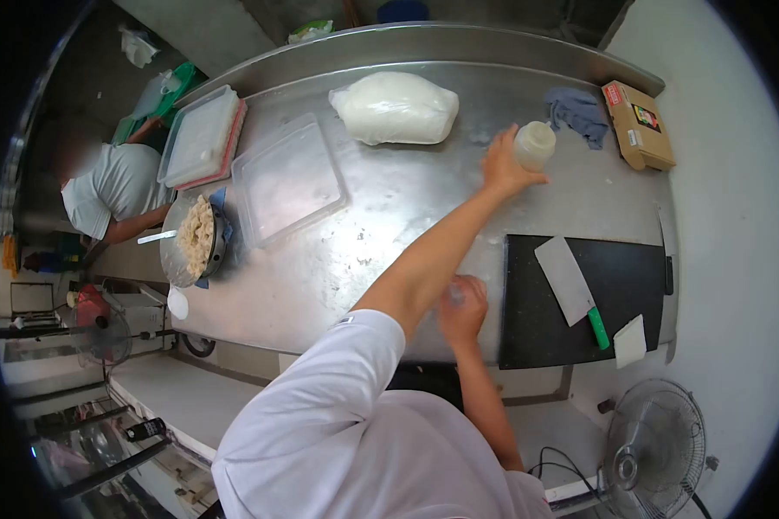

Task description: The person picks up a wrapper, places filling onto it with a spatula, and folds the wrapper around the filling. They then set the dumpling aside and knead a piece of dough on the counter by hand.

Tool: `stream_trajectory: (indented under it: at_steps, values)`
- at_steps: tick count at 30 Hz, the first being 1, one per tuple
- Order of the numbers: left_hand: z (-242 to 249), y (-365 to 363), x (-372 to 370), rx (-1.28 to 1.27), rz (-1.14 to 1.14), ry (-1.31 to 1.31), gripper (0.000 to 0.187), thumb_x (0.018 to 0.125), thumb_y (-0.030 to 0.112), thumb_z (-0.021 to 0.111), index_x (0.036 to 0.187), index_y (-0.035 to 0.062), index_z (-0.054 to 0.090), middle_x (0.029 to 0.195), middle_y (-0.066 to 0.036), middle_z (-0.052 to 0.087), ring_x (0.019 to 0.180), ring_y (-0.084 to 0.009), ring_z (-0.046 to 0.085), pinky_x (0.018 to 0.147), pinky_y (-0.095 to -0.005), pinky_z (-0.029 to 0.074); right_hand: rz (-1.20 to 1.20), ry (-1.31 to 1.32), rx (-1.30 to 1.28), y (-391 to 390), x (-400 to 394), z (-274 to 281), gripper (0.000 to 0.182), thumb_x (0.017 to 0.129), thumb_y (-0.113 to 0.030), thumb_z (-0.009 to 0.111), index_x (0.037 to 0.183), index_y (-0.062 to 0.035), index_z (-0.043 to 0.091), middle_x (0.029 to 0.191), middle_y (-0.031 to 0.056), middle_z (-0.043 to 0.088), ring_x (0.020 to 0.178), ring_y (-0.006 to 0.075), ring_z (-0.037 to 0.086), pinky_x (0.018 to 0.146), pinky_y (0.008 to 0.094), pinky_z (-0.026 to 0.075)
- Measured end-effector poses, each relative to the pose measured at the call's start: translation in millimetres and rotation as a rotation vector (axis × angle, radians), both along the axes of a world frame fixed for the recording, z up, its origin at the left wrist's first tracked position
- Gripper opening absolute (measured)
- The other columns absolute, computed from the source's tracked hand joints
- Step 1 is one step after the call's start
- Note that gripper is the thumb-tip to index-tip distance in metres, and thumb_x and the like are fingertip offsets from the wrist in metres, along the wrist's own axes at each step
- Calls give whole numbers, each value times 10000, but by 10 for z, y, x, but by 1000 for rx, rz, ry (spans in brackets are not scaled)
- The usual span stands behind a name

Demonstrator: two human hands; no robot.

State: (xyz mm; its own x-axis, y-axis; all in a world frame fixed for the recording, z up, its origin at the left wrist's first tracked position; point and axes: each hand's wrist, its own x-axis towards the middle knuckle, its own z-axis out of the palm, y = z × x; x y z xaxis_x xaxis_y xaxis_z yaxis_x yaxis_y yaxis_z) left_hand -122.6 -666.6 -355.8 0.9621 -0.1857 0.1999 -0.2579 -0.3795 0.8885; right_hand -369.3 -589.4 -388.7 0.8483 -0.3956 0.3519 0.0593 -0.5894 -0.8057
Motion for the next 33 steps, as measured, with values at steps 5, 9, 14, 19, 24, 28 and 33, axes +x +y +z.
stream_trajectory:
  at_steps: [5, 9, 14, 19, 24, 28, 33]
  values:
    - [270, 1098, -740, 581, -233, -213, 623, 754, 484, 780, 1136, 25, 600, 1333, -201, 502, 1229, -399, 443, 922, -527, 393, -88, -35, 102, -190, 318, 420, 212, 730, 59, 667, 930, -13, 662, 971, 146, 679, 917, 342, 637, 807, 411, 506]
    - [351, 1690, -1100, 331, -333, 144, 350, 843, 326, 714, 907, 1, 600, 936, -153, 625, 867, -263, 583, 709, -407, 446, 0, -118, -93, -85, 399, 377, 161, 731, 72, 634, 833, -28, 560, 918, 143, 653, 896, 335, 628, 780, 426, 497]
    - [75, 2061, -1042, 143, -502, 435, 213, 903, 179, 635, 829, -18, 599, 673, -137, 607, 612, -233, 585, 598, -350, 453, 356, -15, -23, 136, 396, 128, 121, 723, 90, 577, 789, -11, 571, 823, 171, 631, 786, 344, 620, 703, 388, 500]
    - [-18, 2203, -1044, 277, -427, 255, 131, 900, 132, 620, 849, 12, 603, 773, -162, 610, 716, -383, 580, 663, -431, 474, 277, 435, 579, 184, 498, -433, 149, 867, 55, 466, 902, 12, 604, 941, 131, 693, 875, 230, 666, 772, 325, 514]
    - [10, 2167, -1178, 178, -411, 80, 119, 888, 143, 633, 893, 30, 594, 876, -153, 604, 848, -356, 581, 742, -430, 476, 4, 310, 1412, 400, 925, -467, 344, 991, -150, 441, 1282, 20, 511, 1287, 166, 581, 1142, 228, 591, 979, 302, 461]
    - [-131, 2213, -1029, 180, -328, 100, 102, 898, 135, 632, 917, 39, 604, 870, -139, 615, 839, -350, 594, 742, -434, 486, -49, -33, 1902, 263, 1350, -499, 737, 999, -470, 503, 1504, 10, 266, 1500, 209, 353, 1354, 285, 425, 1093, 374, 377]
    - [-15, 2253, -601, 186, -235, 125, 121, 925, 182, 595, 952, 64, 609, 892, -139, 643, 880, -358, 611, 749, -451, 486, 403, -179, 1650, -159, 1630, 28, 862, 927, -609, 516, 1574, -235, 84, 1618, 114, 128, 1456, 385, 215, 1119, 537, 306]
